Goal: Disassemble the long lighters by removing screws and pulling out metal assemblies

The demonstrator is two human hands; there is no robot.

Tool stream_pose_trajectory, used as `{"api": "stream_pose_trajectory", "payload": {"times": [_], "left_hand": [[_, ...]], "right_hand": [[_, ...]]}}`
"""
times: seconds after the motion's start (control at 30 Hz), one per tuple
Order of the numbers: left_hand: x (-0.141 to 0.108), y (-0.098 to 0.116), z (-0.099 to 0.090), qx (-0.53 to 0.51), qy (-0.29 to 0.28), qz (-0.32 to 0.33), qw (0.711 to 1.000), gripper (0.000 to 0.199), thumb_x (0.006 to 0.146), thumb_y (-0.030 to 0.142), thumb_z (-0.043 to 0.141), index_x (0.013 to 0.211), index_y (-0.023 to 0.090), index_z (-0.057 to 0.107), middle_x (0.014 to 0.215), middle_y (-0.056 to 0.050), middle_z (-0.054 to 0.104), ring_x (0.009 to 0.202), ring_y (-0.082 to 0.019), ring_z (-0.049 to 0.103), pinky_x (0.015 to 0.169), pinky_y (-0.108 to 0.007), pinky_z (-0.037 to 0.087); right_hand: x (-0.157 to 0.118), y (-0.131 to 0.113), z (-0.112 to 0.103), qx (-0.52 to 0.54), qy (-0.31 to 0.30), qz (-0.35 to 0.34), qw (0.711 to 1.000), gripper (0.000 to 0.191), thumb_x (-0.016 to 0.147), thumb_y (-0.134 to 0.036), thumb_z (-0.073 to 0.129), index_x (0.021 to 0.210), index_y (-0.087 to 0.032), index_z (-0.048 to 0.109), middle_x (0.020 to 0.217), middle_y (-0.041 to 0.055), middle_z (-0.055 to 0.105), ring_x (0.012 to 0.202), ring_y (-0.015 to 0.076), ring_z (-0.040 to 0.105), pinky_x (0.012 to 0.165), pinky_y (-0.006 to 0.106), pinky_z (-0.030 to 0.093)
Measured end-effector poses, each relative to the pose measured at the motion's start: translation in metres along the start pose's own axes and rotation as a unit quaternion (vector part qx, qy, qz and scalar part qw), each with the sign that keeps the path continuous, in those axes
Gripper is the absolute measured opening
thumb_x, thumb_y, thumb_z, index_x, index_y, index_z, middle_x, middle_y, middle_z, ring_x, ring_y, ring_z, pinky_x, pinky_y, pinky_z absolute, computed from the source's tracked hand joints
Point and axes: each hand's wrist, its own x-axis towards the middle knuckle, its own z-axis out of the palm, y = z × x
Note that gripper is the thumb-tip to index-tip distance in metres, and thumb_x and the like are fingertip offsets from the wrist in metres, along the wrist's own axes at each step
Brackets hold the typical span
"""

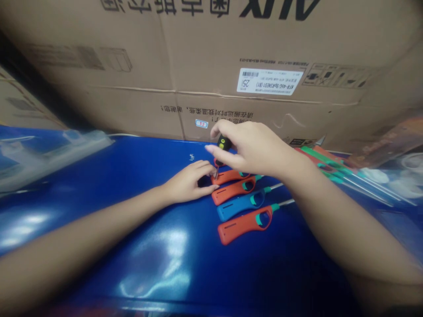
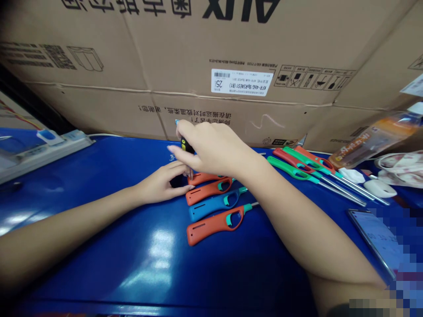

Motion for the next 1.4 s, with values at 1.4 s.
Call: {"api": "stream_pose_trajectory", "payload": {"times": [1.4], "left_hand": [[0.001,0.009,-0.002,0.005,0.004,-0.016,1.0,0.014,0.095,0.032,0.059,0.099,0.019,0.06,0.096,-0.005,0.064,0.093,-0.02,0.059,0.086,-0.033,0.048]], "right_hand": [[0.006,0.026,0.029,0.044,-0.25,0.034,0.967,0.015,0.092,-0.025,0.048,0.089,-0.018,0.06,0.088,0.008,0.066,0.065,0.0163,0.052,0.058,0.029,0.035]]}}
